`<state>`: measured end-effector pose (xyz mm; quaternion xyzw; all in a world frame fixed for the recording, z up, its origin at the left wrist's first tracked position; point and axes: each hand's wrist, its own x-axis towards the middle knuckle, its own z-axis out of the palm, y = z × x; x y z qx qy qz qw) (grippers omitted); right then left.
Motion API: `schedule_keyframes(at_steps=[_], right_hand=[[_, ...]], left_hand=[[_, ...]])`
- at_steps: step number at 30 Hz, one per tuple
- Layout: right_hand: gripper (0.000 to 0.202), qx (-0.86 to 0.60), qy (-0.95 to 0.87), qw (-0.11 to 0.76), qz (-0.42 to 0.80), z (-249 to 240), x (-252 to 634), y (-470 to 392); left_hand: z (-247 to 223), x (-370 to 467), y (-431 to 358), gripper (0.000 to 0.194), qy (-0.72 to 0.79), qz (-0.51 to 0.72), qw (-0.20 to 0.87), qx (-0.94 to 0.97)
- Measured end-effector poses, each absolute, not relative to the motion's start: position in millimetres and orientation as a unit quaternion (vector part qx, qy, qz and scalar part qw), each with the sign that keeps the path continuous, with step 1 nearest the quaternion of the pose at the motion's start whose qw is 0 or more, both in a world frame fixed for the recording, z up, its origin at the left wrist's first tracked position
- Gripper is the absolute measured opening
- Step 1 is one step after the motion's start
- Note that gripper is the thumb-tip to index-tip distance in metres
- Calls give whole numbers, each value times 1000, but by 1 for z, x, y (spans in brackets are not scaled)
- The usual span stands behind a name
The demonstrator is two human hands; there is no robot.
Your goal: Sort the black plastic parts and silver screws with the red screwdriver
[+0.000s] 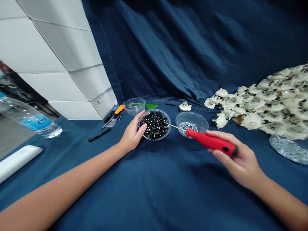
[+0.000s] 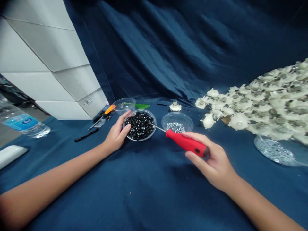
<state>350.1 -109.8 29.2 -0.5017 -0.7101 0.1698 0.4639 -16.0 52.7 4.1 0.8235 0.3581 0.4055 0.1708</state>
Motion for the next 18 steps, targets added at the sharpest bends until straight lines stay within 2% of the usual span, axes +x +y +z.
schedule_keyframes(at_steps=[6,9,12,14,18], right_hand=[[39,-487,-739,440,154,29,351,-110],[35,-495,-687,495,193,30,350,-114],[31,-481,-626,540,292,30,350,-113],[32,-472,-610,523,363,28,349,-111],[34,-476,-617,434,452,22,343,-106]], left_hand=[[2,-18,55,62,345,412,171,826],[1,-19,56,61,341,417,169,825],[0,-19,56,60,333,419,167,828],[0,-19,56,60,325,422,169,829],[1,-19,55,60,314,428,165,832]])
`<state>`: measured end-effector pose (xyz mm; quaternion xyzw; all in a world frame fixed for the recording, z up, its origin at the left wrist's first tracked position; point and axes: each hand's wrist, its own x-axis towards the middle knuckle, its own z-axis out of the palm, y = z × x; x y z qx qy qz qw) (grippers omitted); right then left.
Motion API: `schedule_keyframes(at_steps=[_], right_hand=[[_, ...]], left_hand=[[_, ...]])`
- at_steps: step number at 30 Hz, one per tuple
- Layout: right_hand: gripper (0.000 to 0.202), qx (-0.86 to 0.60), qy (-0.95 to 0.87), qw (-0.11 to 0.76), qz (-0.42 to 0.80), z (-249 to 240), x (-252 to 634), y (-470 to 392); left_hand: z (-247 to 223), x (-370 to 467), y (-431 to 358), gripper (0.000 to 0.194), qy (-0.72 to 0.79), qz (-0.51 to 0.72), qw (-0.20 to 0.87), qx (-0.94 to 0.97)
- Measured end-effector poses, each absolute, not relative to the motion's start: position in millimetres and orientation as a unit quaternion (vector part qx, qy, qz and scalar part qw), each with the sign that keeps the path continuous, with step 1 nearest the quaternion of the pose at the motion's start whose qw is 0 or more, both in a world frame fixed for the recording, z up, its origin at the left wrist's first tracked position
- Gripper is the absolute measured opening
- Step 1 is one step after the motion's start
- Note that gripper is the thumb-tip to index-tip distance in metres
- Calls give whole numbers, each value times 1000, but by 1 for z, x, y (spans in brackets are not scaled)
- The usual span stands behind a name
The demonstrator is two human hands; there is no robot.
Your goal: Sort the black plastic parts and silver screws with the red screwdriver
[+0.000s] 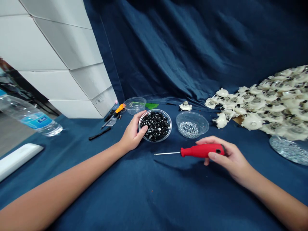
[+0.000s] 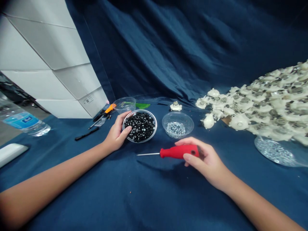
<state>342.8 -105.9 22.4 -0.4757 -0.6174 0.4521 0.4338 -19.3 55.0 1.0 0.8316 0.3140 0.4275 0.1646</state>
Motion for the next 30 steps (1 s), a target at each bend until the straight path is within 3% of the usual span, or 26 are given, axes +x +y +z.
schedule_keyframes(at_steps=[6,11,16,19,24,30], right_hand=[[37,-485,-672,296,474,16,326,-104],[60,-477,-764,236,366,21,323,-106],[66,-442,-809,202,330,29,329,-108],[61,-432,-813,209,329,30,328,-107],[29,-475,-813,165,293,27,322,-108],[23,-513,-810,130,252,25,320,-109]], left_hand=[[0,-21,55,61,311,426,149,836],[0,-21,54,63,308,430,127,839],[2,-21,53,65,303,425,106,846],[3,-21,53,68,300,423,100,849],[5,-21,53,68,288,416,95,857],[8,-19,49,63,297,425,94,850]])
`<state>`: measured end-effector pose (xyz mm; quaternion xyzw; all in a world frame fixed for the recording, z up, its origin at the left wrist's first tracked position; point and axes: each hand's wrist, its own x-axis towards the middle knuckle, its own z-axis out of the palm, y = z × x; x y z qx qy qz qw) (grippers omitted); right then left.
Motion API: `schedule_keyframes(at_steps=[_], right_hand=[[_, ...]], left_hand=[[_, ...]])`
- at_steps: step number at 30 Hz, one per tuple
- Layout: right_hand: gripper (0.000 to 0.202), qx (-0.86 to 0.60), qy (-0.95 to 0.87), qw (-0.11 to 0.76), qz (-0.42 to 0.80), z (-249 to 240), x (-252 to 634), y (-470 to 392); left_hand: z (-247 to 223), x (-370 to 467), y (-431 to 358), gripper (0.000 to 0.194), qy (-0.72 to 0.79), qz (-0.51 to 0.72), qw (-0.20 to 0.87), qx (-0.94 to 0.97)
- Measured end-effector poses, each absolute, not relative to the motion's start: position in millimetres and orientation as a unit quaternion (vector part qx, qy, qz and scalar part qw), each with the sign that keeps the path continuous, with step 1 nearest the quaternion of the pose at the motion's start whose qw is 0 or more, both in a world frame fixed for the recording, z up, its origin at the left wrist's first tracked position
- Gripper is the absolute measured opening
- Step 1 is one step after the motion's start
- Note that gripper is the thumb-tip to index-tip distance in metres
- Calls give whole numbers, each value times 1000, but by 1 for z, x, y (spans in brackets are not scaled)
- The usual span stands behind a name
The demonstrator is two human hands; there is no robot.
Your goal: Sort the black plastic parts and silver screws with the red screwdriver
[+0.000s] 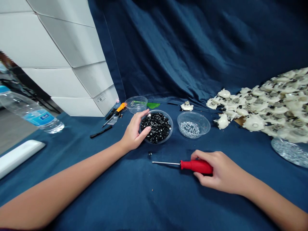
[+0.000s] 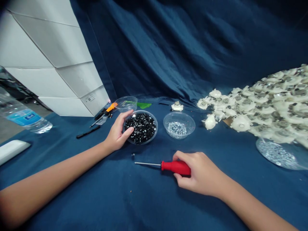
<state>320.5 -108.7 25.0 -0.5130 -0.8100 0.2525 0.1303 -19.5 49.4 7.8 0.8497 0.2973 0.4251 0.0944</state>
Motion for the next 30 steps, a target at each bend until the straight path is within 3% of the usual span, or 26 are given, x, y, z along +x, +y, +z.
schedule_keyframes(at_steps=[5,16,30], right_hand=[[29,-466,-826,149,280,25,321,-107],[23,-465,-818,148,304,26,322,-108],[23,-465,-817,156,305,28,322,-108]], left_hand=[[6,-19,49,70,294,418,118,852],[3,-21,51,77,265,411,172,855],[8,-22,49,88,243,395,113,879]])
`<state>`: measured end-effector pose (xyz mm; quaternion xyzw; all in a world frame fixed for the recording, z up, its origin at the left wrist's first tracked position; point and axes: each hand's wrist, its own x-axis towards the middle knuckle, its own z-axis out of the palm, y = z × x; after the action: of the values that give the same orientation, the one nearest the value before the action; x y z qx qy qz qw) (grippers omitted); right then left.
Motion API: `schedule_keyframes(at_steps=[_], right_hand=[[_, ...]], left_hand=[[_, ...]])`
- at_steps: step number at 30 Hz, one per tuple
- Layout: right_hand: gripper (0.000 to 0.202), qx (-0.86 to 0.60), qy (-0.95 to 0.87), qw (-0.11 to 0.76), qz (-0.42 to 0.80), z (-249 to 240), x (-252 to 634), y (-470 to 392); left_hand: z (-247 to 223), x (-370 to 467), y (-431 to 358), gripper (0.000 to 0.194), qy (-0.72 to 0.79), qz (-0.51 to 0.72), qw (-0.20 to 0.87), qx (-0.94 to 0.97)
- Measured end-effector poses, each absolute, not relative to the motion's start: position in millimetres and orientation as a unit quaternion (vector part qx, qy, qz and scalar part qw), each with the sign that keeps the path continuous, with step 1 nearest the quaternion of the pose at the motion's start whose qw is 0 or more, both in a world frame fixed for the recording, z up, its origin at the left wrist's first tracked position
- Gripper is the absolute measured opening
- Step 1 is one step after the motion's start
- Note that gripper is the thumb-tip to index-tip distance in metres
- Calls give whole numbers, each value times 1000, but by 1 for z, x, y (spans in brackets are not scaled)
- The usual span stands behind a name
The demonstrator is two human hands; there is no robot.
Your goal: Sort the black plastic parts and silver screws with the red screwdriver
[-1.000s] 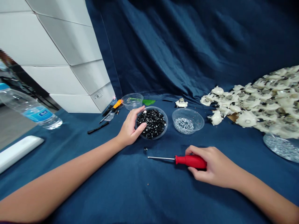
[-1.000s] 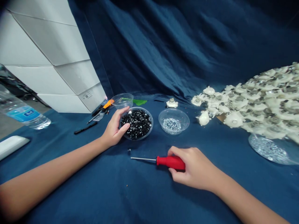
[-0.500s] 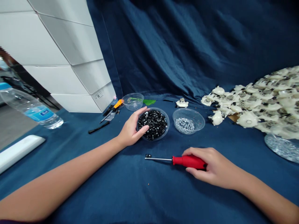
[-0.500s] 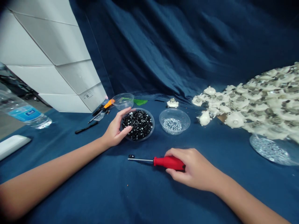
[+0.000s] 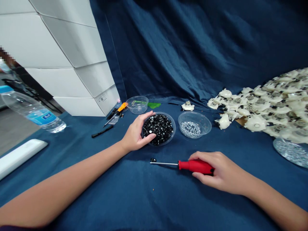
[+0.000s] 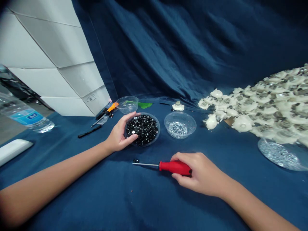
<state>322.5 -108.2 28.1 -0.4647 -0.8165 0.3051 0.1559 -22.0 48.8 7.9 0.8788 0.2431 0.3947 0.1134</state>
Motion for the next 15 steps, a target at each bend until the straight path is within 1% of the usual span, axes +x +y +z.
schedule_keyframes(at_steps=[7,15], right_hand=[[23,-470,-817,152,298,28,325,-107],[19,-474,-816,157,291,27,327,-106]], left_hand=[[7,-23,50,94,247,396,122,876],[8,-22,48,97,254,389,85,881]])
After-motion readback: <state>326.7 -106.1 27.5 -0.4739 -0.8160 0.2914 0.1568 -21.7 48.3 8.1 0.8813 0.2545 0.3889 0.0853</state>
